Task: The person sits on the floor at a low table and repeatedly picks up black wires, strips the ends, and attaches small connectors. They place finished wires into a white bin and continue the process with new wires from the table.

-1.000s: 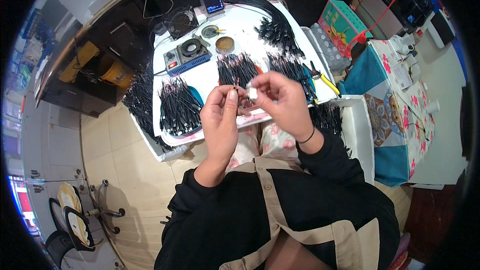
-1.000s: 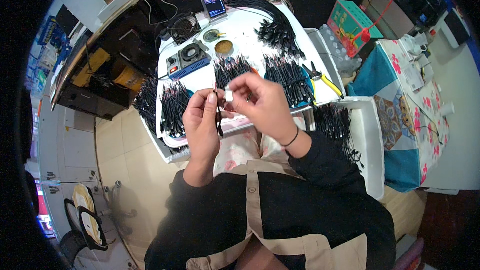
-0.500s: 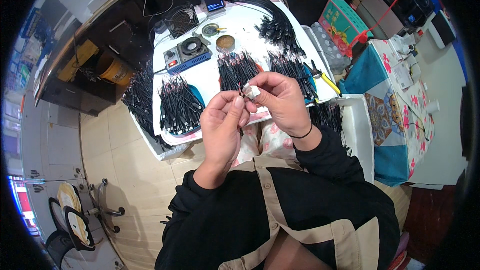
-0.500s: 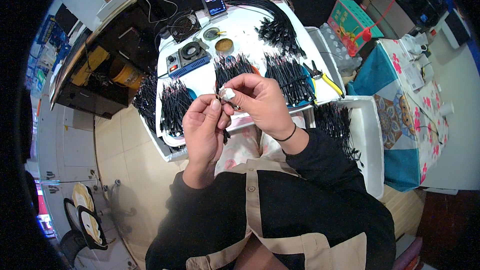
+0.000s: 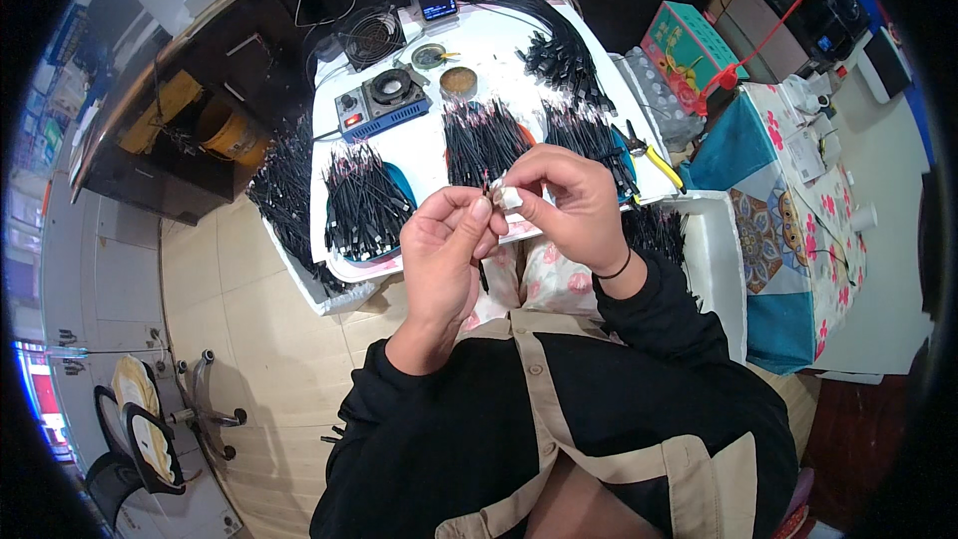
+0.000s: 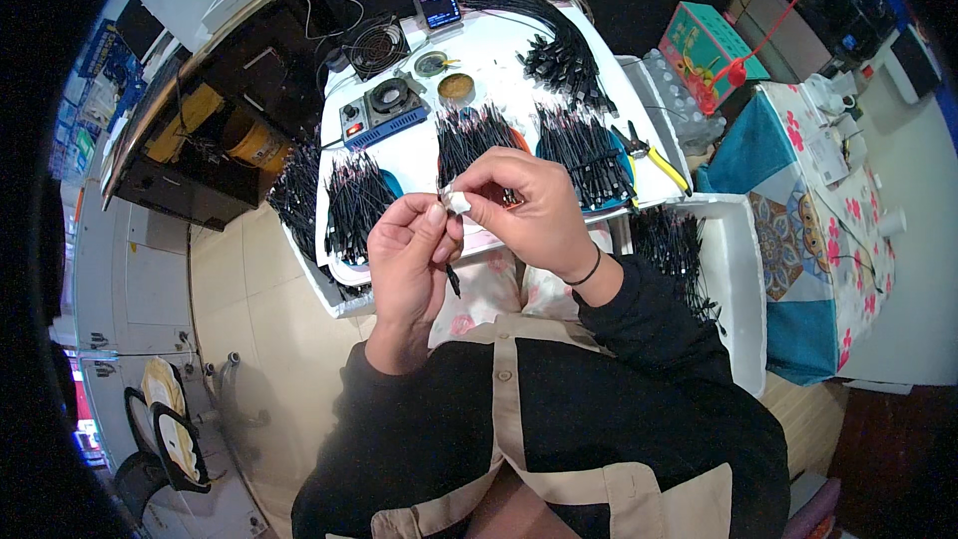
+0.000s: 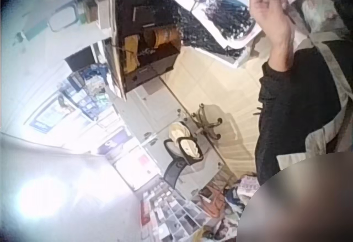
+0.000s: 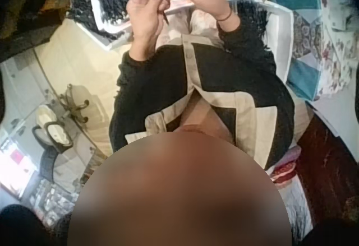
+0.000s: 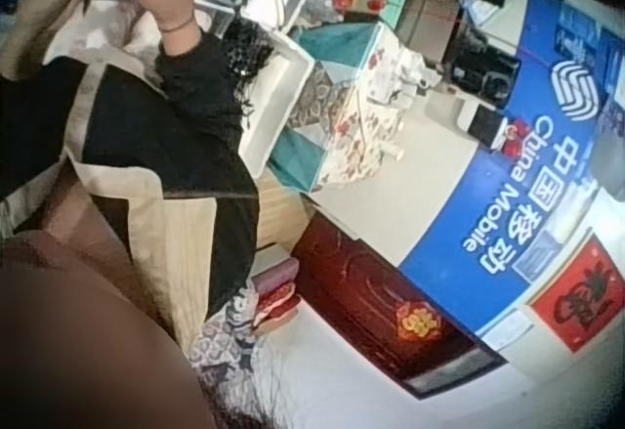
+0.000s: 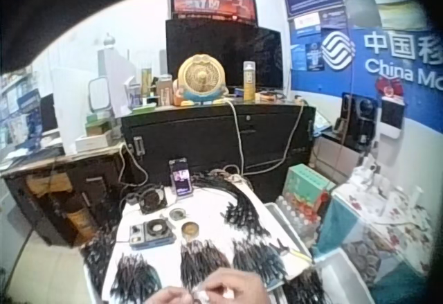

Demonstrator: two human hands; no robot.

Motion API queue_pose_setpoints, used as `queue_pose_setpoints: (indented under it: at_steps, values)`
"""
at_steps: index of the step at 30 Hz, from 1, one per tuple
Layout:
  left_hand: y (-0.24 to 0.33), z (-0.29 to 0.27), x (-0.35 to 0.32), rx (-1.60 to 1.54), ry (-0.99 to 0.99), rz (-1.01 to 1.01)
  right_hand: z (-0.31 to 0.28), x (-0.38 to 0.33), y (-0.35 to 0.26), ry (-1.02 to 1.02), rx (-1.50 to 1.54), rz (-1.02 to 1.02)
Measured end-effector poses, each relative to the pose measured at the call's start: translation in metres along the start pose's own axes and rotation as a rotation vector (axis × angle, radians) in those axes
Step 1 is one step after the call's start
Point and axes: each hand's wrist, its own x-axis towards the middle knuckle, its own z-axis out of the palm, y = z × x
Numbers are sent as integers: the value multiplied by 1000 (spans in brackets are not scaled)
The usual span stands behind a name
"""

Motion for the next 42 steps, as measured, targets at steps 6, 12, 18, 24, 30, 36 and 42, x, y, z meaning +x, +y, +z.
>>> queue_pose_setpoints:
  at_steps: [6,12,18,24,30,36,42]
  values:
    - [5,-3,-1,-64,-63,-98,5,2,7,-3,403,256]
    - [8,-11,1,-126,-168,-232,-5,1,7,-143,393,337]
    - [5,-9,0,-197,-144,-162,9,-5,-1,34,356,298]
    - [0,-2,-6,42,37,88,17,-10,-13,103,-404,-367]
    - [3,-8,-4,-124,-105,-55,12,-5,-11,54,252,265]
    - [5,-11,-3,-141,-179,-131,1,1,-17,-111,322,439]
    - [4,-11,-6,-70,-148,-65,4,-1,-18,-82,388,473]
